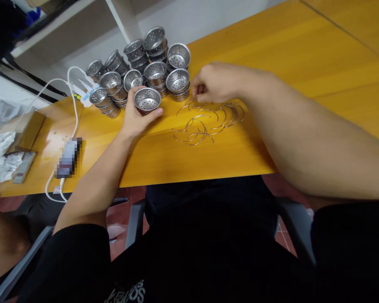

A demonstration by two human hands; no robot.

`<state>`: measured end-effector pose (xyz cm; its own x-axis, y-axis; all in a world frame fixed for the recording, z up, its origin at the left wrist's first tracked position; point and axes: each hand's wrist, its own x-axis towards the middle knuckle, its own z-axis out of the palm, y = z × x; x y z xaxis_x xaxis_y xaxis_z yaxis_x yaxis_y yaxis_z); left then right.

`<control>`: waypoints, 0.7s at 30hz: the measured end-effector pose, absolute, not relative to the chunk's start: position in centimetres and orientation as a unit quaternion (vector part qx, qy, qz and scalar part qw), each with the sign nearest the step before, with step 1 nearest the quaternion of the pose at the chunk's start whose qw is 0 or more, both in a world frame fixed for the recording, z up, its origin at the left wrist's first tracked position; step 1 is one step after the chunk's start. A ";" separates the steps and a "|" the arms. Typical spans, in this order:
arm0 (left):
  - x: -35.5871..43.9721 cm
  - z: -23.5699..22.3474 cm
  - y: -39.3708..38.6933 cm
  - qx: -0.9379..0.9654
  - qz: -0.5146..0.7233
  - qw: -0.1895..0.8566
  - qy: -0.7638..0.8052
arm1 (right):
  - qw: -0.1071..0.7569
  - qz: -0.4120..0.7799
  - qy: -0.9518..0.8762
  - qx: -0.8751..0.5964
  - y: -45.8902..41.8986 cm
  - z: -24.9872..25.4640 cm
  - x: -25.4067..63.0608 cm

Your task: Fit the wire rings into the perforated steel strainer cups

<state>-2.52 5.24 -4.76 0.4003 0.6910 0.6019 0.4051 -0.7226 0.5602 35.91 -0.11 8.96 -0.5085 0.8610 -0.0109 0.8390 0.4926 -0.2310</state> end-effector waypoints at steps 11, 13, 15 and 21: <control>-2.2 -4.2 5.0 0.825 0.440 0.185 0.301 | 0.026 0.102 -0.862 -0.497 -0.6 8.7 34.6; -2.1 -3.9 4.7 0.824 0.438 0.182 0.308 | 0.072 0.120 -0.863 -0.486 -0.4 8.7 34.9; -1.9 -3.6 4.5 0.824 0.434 0.181 0.316 | 0.131 0.148 -0.862 -0.467 -0.2 8.6 35.2; -1.5 -4.0 4.2 0.824 0.418 0.203 0.325 | 0.328 0.321 -0.813 -0.359 -0.9 7.2 33.7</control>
